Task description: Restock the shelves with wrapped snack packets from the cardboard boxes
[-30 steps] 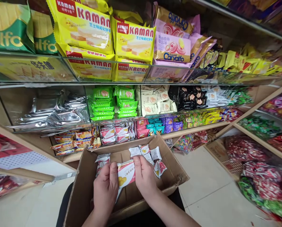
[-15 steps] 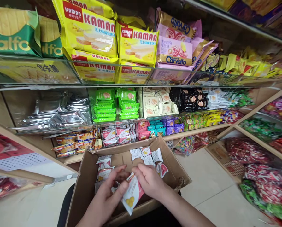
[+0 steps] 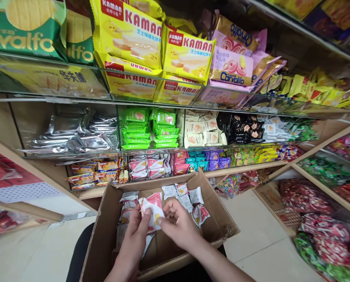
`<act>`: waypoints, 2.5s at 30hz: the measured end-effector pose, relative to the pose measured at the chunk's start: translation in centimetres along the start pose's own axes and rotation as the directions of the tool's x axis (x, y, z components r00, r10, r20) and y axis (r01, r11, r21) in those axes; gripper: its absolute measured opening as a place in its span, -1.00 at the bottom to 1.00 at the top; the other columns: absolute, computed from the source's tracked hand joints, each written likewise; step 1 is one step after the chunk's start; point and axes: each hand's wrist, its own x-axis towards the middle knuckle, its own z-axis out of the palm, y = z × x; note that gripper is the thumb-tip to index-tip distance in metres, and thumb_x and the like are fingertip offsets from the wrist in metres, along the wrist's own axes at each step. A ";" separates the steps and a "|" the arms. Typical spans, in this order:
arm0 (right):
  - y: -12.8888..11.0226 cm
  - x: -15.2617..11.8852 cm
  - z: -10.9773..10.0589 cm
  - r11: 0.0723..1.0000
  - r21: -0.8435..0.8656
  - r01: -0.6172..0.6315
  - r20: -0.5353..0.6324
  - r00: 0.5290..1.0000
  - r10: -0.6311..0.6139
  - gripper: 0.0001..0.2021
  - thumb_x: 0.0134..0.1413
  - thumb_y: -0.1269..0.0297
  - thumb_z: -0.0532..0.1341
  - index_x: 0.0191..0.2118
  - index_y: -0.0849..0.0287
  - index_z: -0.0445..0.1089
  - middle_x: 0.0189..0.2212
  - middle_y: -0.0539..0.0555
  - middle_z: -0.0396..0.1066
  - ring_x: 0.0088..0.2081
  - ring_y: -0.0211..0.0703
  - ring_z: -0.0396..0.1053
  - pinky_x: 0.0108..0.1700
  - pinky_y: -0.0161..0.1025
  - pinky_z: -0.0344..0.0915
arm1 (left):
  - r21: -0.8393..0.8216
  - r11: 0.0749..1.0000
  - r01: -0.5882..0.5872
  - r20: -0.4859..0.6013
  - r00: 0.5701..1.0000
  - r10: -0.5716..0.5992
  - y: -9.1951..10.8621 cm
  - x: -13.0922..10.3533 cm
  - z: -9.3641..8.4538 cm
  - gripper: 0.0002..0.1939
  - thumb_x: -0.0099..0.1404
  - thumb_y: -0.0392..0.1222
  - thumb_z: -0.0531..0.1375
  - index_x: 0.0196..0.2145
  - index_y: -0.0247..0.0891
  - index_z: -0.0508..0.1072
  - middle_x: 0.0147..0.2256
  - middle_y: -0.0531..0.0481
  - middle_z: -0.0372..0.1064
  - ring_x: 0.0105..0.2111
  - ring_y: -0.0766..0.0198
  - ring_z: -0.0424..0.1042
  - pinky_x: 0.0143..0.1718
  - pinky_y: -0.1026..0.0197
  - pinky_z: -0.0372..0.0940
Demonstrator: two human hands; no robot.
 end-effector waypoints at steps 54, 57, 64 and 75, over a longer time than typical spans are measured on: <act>7.2 5.9 -6.3 0.232 -0.973 0.010 0.110 0.899 0.423 -0.29 -0.47 0.47 0.33 -0.01 0.19 0.18 -0.02 0.20 0.15 0.00 0.09 0.13 -0.05 -0.14 0.14 | 0.398 0.910 -0.112 0.397 0.916 -0.061 -2.2 -0.3 -1.9 -0.67 0.02 0.09 0.18 -0.37 -0.22 0.41 -0.43 0.04 0.36 -0.35 0.25 0.30 -0.29 0.29 0.19; 7.4 5.1 -6.3 0.297 -0.955 -0.023 0.115 0.891 0.439 -0.22 -0.57 0.56 0.31 -0.01 0.16 0.16 0.03 0.20 0.07 0.01 0.12 0.11 -0.02 -0.08 0.10 | 0.372 0.920 -0.128 0.393 0.919 -0.031 -2.4 -0.6 -1.9 -0.68 0.03 0.07 0.18 -0.39 -0.24 0.42 -0.44 0.03 0.37 -0.37 0.27 0.30 -0.32 0.29 0.21; 3.6 3.9 -6.3 0.715 -0.688 -0.124 0.246 0.888 0.390 -0.39 -0.41 0.38 0.27 -0.08 0.16 0.10 -0.12 0.11 0.22 -0.17 -0.15 0.27 -0.22 -0.28 0.22 | 0.275 0.958 -0.082 0.236 0.972 0.016 -2.5 0.6 -2.4 -0.46 0.00 0.03 0.23 -0.05 -0.16 0.31 -0.06 -0.09 0.33 -0.24 0.24 0.38 -0.22 0.23 0.25; -0.6 -0.5 -2.3 0.962 0.266 -0.059 -0.022 0.997 0.067 -0.67 0.01 -0.02 0.05 -0.35 0.19 0.24 -0.47 -0.01 0.23 -0.41 -0.30 0.21 -0.32 -0.34 0.17 | 0.002 0.989 -0.146 0.301 0.944 0.138 1.2 0.1 1.0 -0.74 0.03 -0.03 0.23 -0.40 -0.24 0.34 -0.46 0.07 0.43 -0.42 0.27 0.40 -0.34 0.24 0.30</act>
